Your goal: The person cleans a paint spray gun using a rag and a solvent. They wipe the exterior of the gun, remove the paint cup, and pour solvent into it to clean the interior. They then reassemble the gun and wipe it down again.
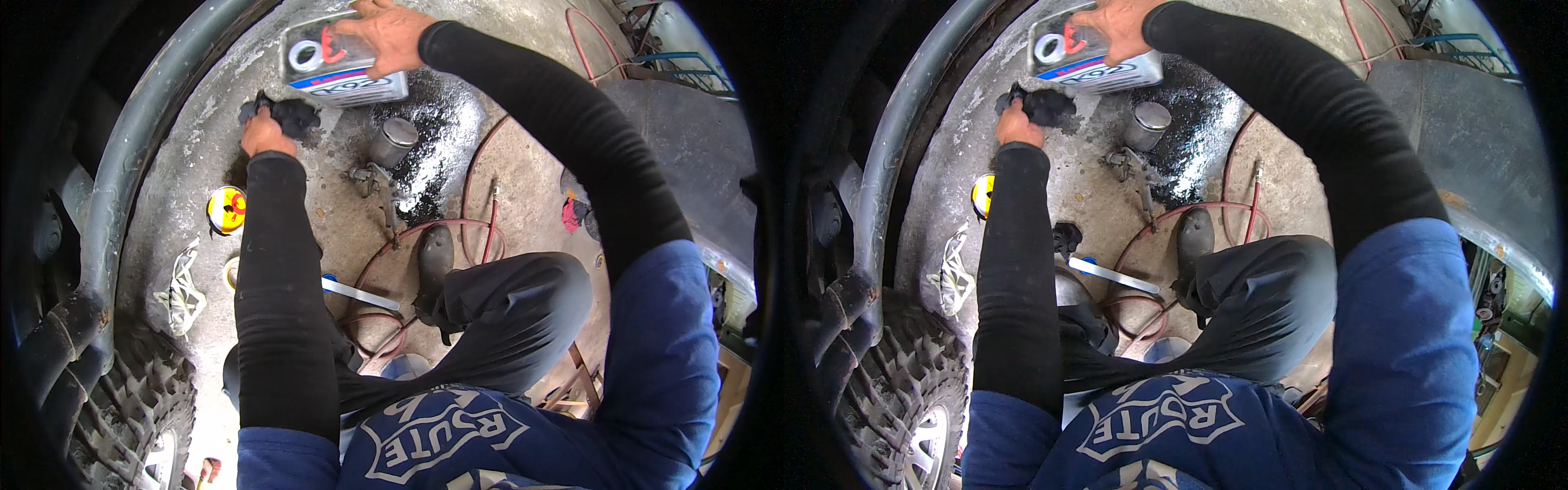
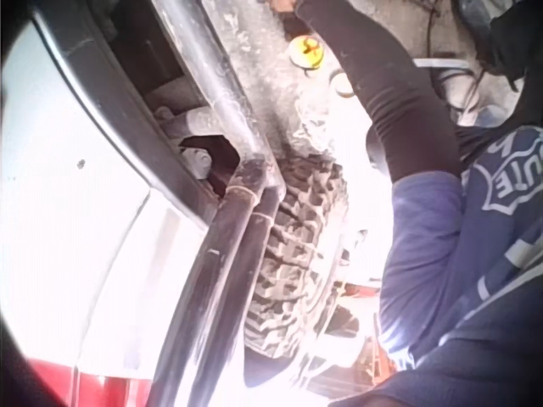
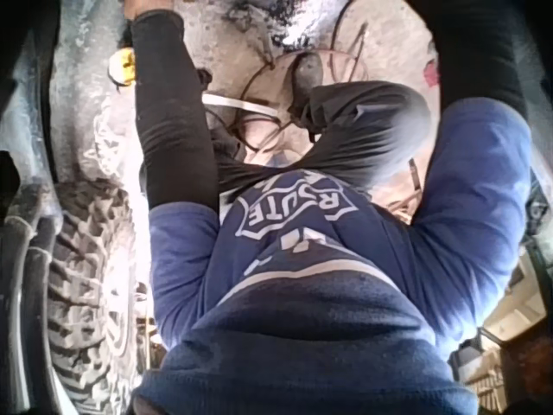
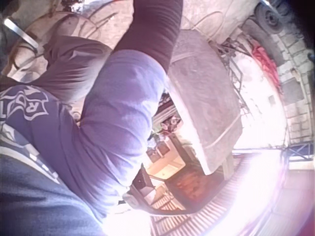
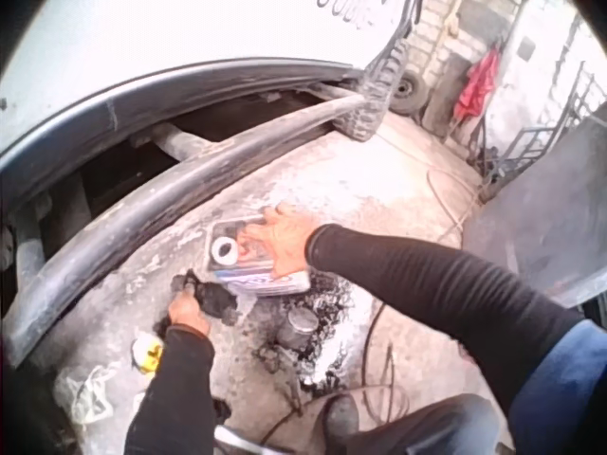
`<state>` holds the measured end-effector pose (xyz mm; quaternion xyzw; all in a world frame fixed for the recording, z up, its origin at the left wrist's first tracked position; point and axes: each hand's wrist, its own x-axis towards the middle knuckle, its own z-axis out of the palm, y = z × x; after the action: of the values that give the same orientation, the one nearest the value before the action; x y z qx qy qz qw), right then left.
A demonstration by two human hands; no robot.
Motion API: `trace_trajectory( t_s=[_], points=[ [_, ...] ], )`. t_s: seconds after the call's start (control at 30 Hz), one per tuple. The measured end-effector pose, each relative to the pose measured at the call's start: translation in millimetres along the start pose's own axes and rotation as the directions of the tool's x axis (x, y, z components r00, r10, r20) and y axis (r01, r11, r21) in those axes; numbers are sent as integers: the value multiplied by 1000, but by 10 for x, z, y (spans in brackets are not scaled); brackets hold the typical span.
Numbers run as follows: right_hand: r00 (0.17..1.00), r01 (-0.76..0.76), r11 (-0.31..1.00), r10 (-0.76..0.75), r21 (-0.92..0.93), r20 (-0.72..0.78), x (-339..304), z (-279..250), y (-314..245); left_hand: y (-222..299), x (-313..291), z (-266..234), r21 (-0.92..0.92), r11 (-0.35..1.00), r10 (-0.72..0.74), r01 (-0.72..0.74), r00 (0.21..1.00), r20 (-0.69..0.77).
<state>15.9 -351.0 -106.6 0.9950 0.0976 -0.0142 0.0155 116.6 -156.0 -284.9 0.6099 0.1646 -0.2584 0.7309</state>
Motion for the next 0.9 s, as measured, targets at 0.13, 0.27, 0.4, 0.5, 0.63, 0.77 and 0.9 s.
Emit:
trace_trajectory(
  t_s=[0.13, 0.27, 0.4, 0.5, 0.63, 0.77, 0.9],
  points=[
    [975, -189, 948, 212, 256, -67, 63, 369, -107, -320, 1, -290, -47, 984, -172, 173, 985, 10],
    [902, -369, 858, 423, 357, -84, 175, 468, -176, -490, -50, -388, 81, 969, -244, 234, 958, 153],
    [967, -184, 921, 232, 344, -103, -124, 431, -103, -446, -311, -72, 127, 937, -348, 325, 840, 417],
    [849, -302, 916, 385, 264, -362, -663, 480, -248, -320, -674, 319, 107, 942, -306, 318, 685, 661],
    [750, -504, 537, 661, 677, 33, -1377, 854, -636, -293, -1146, 787, 120, 931, -330, 346, 649, 685],
    [577, -345, -155, 743, 926, 339, -1750, 1289, -571, -350, -1122, 1023, 683, 647, -365, -338, 650, 667],
    [441, -420, -380, 708, 824, 551, -2117, 1495, -389, -574, -911, 1190, 579, -82, -323, -811, 571, 755]
  ],
)
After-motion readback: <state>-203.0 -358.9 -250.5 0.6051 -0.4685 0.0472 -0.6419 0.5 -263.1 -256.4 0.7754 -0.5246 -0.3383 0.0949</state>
